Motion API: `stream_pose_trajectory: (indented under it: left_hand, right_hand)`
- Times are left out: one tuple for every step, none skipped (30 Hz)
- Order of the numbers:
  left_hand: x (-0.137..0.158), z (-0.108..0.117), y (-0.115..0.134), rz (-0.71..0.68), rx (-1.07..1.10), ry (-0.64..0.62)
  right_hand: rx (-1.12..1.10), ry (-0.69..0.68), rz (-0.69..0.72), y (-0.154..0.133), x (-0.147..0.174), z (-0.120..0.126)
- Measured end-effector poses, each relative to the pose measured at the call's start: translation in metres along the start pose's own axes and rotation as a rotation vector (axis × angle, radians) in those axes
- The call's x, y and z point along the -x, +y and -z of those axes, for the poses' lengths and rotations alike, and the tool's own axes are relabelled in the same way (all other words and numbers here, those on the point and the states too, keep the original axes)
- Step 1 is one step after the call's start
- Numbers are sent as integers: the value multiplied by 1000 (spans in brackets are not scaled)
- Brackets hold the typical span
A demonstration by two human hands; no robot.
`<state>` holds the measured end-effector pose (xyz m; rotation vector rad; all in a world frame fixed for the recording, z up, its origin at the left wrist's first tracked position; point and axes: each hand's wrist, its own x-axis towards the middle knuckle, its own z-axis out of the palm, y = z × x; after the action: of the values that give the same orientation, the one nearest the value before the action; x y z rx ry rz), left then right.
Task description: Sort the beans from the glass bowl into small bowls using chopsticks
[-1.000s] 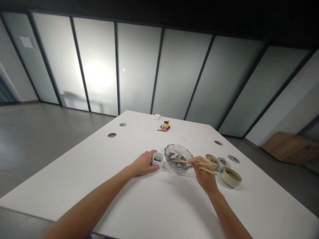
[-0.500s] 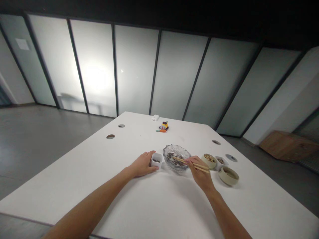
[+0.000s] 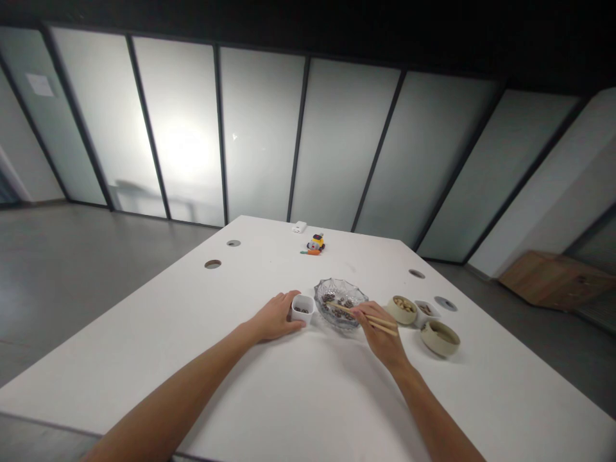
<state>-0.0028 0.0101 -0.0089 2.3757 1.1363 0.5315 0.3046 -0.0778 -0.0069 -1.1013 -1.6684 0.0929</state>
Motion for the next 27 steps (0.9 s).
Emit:
stream_pose_trajectory:
  left_hand:
    - [0,0,0,0,0,0]
    - [0,0,-1,-1,0,0]
    - [-1,-1,-1,-2,-1,0]
    - [-1,-1,-1,-2,-2,1]
    - [0,-1,-1,-2,-4,3]
    - [0,-1,-1,-1,-5,5]
    - [0,-1,0,3,-6,7]
    - [0,-1,0,6,-7,9]
    - [1,-1,0,8,-6,10]
    - [1,-1,1,8,-4,8]
    - [1,0,1,9,-3,5]
    - [1,0,1,9,-2,2]
    - [0,-1,0,11,-1,0]
    - [0,-1,0,12,-1,0]
    - [0,-1,-1,13,0,2]
    - [0,-1,-1,12,1,5]
    - [-1,-2,-2,11,2,8]
    - [-1,-2,-3,8,3,9]
    - [-1,-2,-3,6,2,9]
    - [-1,-2,-3,3,-1,8]
    - [-1,-2,-3,1,-5,6]
    - [-1,-2,-3,-1,-10,4]
    - [-1,-1,-2,0,-13,1]
    - [-1,-1,-2,0,-15,-1]
    - [-1,-1,-1,2,-16,-3]
    - [-1,0,-1,3,-16,-4]
    - [0,0,0,4,-15,-3]
  right_hand:
    - [3,5,-2,1,0,0]
    - [5,12,-1,2,1,0]
    - [6,21,1,2,1,0]
    - [6,33,5,3,1,0]
    - [8,46,9,4,1,0]
    - [11,56,11,5,1,1]
    - [15,64,12,6,1,1]
    - [18,70,12,7,2,1]
    - [19,72,13,7,2,1]
    - [16,71,14,7,1,1]
    - [12,67,16,8,1,0]
    - [6,59,20,8,1,0]
    - [0,49,24,8,1,-1]
    - [-4,39,27,8,1,-2]
    - [-5,29,26,8,1,-2]
    - [-4,23,23,7,0,-3]
    - [-1,20,17,7,0,-3]
    - [2,19,7,6,0,-3]
    - [5,18,0,6,0,-3]
    - [7,17,-5,6,0,-3]
    - [9,17,-5,5,0,-3]
    - [12,19,-1,5,0,-3]
    - [16,23,6,5,0,-3]
    - [21,29,15,4,0,-3]
    - [29,38,23,4,0,-2]
    - [38,51,29,3,0,-2]
    - [47,68,34,3,0,-2]
